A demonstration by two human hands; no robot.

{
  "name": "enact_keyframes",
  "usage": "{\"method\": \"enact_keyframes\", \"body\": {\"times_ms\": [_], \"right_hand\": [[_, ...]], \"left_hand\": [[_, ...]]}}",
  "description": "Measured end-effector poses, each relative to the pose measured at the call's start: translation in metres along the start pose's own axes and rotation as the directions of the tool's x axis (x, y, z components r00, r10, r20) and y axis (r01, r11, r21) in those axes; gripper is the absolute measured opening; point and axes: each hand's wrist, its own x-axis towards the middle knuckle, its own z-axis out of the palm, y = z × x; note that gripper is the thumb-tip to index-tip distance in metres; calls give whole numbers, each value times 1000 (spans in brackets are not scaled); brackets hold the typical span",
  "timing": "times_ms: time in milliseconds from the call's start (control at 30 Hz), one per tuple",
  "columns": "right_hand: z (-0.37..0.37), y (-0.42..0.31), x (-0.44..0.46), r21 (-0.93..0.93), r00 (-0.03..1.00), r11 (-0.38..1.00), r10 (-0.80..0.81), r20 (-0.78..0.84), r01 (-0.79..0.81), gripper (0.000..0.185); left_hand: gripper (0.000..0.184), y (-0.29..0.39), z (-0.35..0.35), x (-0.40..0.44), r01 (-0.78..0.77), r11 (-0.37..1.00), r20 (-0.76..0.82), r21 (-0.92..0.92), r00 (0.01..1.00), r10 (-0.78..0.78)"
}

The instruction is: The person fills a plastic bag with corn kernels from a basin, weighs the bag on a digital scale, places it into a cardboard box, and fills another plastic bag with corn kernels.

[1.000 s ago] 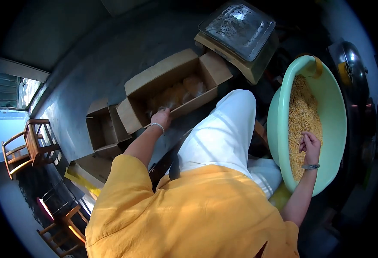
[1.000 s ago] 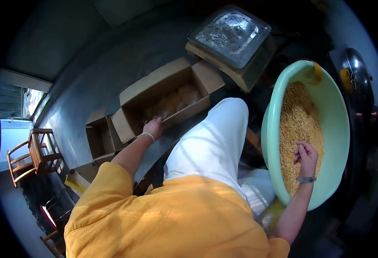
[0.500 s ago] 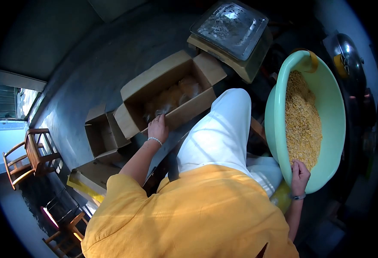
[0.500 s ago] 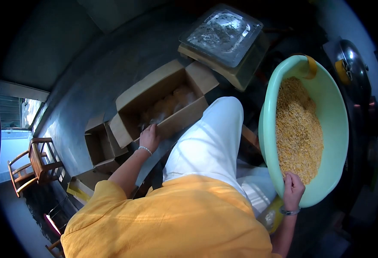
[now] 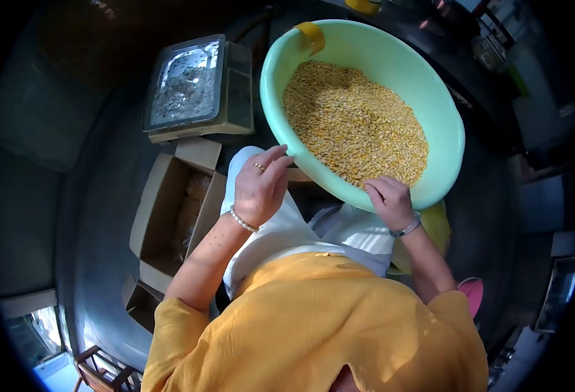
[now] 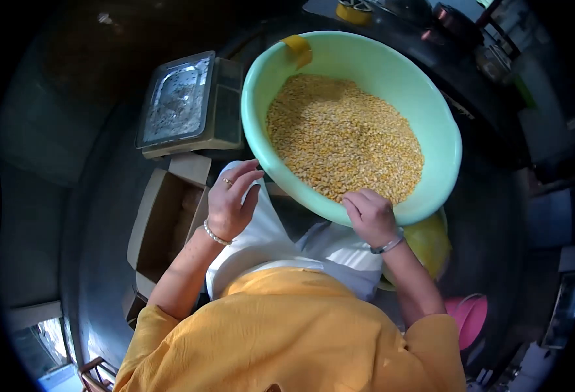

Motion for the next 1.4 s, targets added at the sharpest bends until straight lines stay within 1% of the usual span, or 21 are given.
{"method": "enact_keyframes", "body": {"times_ms": [67, 133, 200, 267, 300, 367, 400, 467, 500, 600, 700, 733, 767, 867, 967, 1000, 1100, 1133, 1233, 1333, 1400], "right_hand": [[-1, 0, -2, -39, 999, 998, -41, -18, 41, 2], [-2, 0, -3, -62, 993, 995, -84, -78, 79, 3], [-3, 4, -7, -101, 994, 990, -99, -43, 94, 5], [-1, 7, -9, -92, 991, 990, -114, -69, 107, 7], [-2, 8, -10, -89, 992, 990, -115, -52, 110, 4], [-4, 7, -12, -94, 996, 992, -90, -25, 87, 5], [0, 11, -15, -95, 994, 991, -102, -41, 98, 6], [0, 12, -17, -79, 991, 991, -113, -69, 107, 6], [0, 11, -18, -84, 991, 991, -113, -74, 106, 6], [-1, 10, -18, -78, 986, 989, -136, -95, 129, 6], [-6, 10, -21, -9, 984, 990, -143, -111, 143, 3], [-7, 11, -27, 40, 979, 991, -123, -164, 131, 4], [-9, 13, -31, 87, 971, 988, -104, -216, 125, 6], [-27, 22, -56, 111, 936, 993, -5, -351, 47, 15], [-60, 45, -97, 90, 828, 975, 218, -517, -201, 21], [-69, 60, -114, 168, 782, 949, 314, -538, -265, 19], [-82, 112, -184, 330, 603, 781, 621, -500, -530, 21], [-80, 128, -207, 387, 525, 699, 711, -468, -601, 21], [-65, 158, -265, 490, 177, 256, 963, -203, -833, 19], [-30, 174, -302, 471, -8, -22, 999, 32, -882, 12], [-11, 173, -309, 520, -111, -146, 989, 98, -841, 25]], "left_hand": [[24, 21, 18, 28, -128, 990, 69, -61, 989, 132], [21, 33, 41, 45, -146, 982, 165, -124, 972, 165], [17, 37, 65, 56, -130, 988, 330, -81, 932, 150], [22, 41, 85, 71, -27, 996, 588, 82, 809, -26], [33, 40, 95, 75, -31, 989, 649, 142, 758, -69], [46, 29, 114, 86, -70, 977, 819, 200, 560, -127], [50, 26, 121, 90, -72, 977, 878, 198, 456, -144], [52, 33, 123, 101, -68, 968, 927, 240, 310, -208], [59, 21, 134, 98, -103, 972, 946, 210, 272, -176], [62, 18, 140, 97, -145, 961, 950, 234, 245, -194], [61, 19, 141, 102, -102, 962, 958, 252, 169, -233], [60, 19, 141, 102, -88, 961, 958, 261, 146, -247], [56, 14, 142, 98, -96, 967, 956, 235, 202, -212], [52, 13, 142, 96, -85, 958, 939, 272, 241, -245], [48, 15, 142, 99, -110, 949, 940, 295, 210, -268], [47, 16, 143, 99, -112, 946, 940, 305, 192, -280], [39, 11, 144, 94, -115, 964, 942, 239, 268, -202], [38, 9, 144, 93, -109, 970, 940, 218, 290, -179], [36, 12, 143, 94, -95, 967, 938, 235, 285, -200], [36, 14, 143, 94, -73, 968, 937, 239, 281, -210], [35, 12, 142, 93, -60, 971, 936, 231, 286, -205]]}}
